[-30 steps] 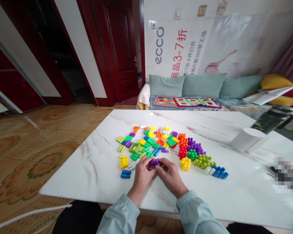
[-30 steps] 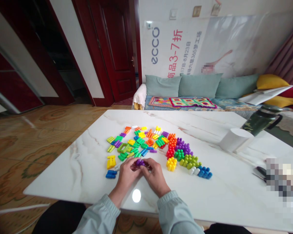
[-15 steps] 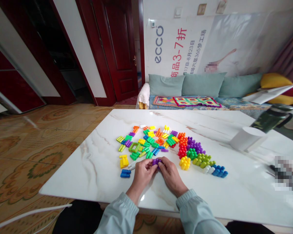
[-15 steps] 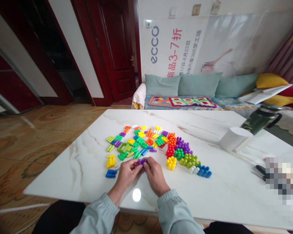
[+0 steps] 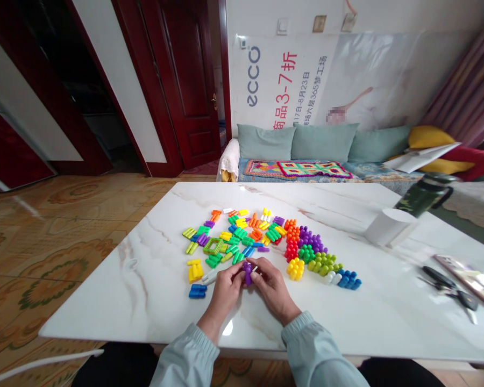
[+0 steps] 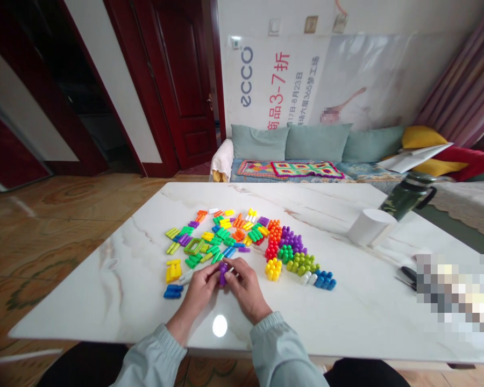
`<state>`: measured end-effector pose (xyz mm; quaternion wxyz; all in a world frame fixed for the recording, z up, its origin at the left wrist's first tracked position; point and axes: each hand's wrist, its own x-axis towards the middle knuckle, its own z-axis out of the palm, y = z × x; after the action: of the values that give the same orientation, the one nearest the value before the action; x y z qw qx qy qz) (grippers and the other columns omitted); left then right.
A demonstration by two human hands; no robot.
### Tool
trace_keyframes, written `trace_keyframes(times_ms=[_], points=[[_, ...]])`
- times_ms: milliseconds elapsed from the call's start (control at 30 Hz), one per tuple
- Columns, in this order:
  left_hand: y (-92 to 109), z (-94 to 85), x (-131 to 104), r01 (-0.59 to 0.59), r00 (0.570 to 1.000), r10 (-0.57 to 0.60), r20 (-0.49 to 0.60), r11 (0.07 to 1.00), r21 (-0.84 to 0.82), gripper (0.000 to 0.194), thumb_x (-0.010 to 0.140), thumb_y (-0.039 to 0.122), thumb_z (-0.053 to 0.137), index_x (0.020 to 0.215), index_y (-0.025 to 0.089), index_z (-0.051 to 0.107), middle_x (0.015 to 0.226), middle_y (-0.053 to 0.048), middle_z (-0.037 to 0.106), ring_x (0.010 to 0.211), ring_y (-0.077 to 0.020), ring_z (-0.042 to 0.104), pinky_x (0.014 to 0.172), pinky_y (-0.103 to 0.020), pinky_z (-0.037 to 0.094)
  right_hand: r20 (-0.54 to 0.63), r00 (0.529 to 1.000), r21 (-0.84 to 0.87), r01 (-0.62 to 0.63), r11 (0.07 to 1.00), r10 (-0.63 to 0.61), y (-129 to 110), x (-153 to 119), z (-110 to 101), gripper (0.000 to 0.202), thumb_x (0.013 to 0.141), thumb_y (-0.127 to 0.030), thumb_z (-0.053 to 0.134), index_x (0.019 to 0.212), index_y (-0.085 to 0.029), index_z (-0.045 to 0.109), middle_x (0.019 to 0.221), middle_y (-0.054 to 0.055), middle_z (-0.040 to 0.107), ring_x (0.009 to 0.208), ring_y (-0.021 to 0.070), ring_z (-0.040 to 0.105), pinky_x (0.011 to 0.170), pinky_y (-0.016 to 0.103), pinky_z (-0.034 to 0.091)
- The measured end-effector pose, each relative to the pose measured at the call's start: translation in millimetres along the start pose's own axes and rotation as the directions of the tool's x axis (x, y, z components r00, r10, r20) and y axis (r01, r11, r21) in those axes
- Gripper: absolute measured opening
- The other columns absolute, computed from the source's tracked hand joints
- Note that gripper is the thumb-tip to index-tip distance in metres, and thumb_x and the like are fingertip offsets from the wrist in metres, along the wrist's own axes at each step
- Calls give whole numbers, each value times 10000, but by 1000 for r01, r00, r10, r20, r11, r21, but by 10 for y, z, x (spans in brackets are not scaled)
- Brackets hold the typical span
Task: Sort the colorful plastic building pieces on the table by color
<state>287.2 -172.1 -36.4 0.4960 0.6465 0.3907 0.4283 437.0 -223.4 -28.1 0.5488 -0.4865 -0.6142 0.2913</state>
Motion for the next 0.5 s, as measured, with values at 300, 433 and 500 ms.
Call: trace_keyframes(times_ms=[300,433,500], points=[[-10,-3,-9,-16,998,17,67,1000,-14,453,871,216,531,1321,172,571,955,-82,745,816,-205,692,755,-296,558,-1,991,108,-134,985,135,-16,-14,45,306,814,-374,683,1043,-192,594,692,-21,588,626,136,562,587,252,459],[5,2,-5,19,1000,-18,24,1000,-25,341,856,288,579,1154,168,691,989,-105,745,844,-239,699,722,-317,580,-77,988,40,-132,990,135,14,-10,46,245,786,-336,699,967,-192,619,712,-19,583,626,129,517,586,249,438],[14,9,-7,45,999,-44,19,998,-38,335,863,338,571,1115,164,708,1037,-118,734,778,-237,705,643,-322,592,-115,981,19,-153,988,154,21,-7,46,226,770,-317,708,937,-188,625,670,-32,552,602,125,493,559,242,418]])
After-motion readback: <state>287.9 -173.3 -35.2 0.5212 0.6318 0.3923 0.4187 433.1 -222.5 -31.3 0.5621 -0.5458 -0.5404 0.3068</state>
